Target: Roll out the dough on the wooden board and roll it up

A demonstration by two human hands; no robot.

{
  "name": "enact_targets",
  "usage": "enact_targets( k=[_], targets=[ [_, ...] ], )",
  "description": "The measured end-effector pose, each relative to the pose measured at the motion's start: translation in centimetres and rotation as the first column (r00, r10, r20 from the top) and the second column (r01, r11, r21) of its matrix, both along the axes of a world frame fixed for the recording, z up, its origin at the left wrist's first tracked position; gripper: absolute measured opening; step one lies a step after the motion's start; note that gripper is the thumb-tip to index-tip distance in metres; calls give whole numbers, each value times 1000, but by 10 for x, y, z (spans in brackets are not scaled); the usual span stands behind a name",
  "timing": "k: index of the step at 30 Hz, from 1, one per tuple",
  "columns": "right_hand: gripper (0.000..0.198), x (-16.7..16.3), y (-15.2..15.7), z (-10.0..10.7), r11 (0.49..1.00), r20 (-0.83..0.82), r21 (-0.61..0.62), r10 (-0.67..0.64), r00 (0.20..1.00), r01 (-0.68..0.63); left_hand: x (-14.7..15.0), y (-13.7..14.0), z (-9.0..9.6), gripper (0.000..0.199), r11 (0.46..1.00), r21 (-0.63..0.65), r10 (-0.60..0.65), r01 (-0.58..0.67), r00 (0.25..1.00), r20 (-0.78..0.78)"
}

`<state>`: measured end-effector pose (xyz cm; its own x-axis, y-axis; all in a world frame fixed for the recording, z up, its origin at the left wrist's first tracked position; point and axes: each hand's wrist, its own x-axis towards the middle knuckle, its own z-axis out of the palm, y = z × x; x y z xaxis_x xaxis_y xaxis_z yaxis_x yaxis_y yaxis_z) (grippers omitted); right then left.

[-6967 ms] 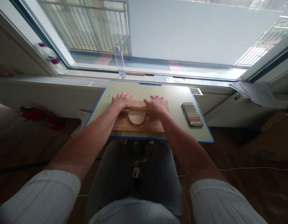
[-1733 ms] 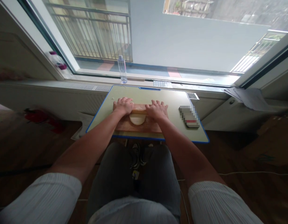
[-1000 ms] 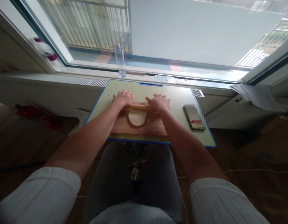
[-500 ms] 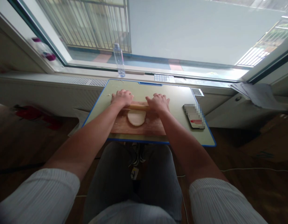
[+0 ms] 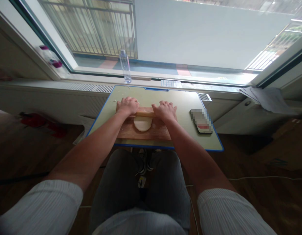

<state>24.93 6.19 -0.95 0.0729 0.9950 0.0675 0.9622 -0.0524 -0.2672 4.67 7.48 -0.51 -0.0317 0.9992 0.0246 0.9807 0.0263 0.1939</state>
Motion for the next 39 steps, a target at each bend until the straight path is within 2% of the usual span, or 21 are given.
enact_targets(
  k=[12,19,28,39],
  targets=[
    [64,-1,-21,1,1000,58,3,5,998,-5,-2,-21,-4,54,999,33,-5,5,1000,5],
    [61,-1,-43,0,996,175,14,83,981,-87,1,-40,-3,48,996,83,12,-12,1000,-4],
    [60,-2,-73,-2,988,147,126,69,987,-88,3,-70,-5,47,983,186,8,-9,1000,6],
    [68,-4,-106,-5,985,121,147,76,990,-93,-2,-101,-16,46,964,266,-37,27,999,36]
  ],
)
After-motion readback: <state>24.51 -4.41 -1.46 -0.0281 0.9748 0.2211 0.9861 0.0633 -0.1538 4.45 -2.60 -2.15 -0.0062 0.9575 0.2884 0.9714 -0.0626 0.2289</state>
